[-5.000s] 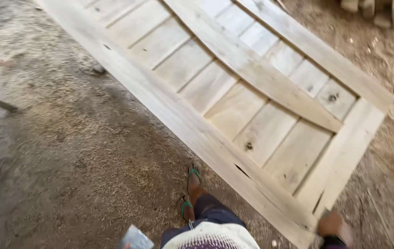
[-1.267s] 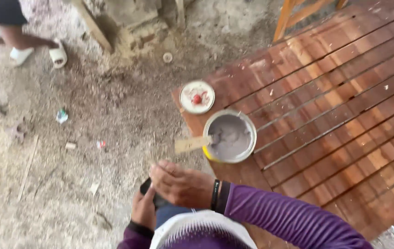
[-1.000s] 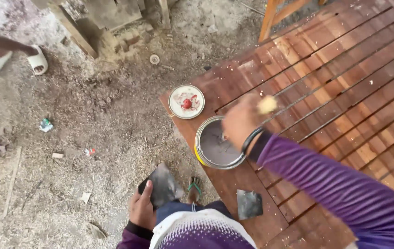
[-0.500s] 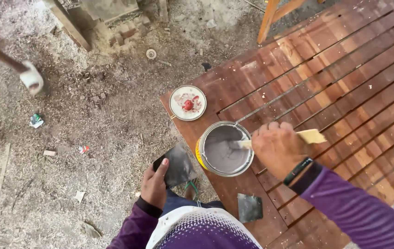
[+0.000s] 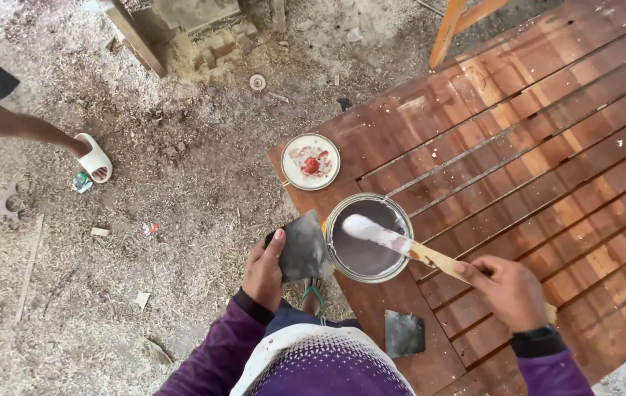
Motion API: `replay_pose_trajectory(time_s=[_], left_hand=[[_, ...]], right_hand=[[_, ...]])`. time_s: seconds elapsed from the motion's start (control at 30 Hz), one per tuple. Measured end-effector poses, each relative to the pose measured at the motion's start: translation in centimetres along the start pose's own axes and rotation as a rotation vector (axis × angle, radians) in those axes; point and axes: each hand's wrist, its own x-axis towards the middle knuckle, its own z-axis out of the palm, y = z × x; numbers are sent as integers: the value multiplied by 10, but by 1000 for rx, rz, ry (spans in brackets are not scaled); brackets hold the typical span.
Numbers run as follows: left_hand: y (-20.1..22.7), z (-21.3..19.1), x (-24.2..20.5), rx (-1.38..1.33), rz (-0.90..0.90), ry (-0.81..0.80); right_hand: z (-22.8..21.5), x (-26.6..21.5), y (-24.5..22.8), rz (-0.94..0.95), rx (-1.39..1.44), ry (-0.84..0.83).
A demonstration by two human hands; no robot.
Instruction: The person scoops wood filler from a can with a putty knife and applies it to several gaps and knots on a wooden door panel. The person spreads the filler across multiple spots on the door surface.
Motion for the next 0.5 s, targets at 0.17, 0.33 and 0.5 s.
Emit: replay_pose_trajectory(time_s=[0.17,0.33,0.5], left_hand=[[0,12,8,-48,-17,-37],[4,37,15,-21,-27,-63],[-17,40,35,42,12,-116]], right_hand=[[-20,-25,22,-11,216,74],[-44,-44,36,-183,308,221],[-67,-57,54,-48,373,190]])
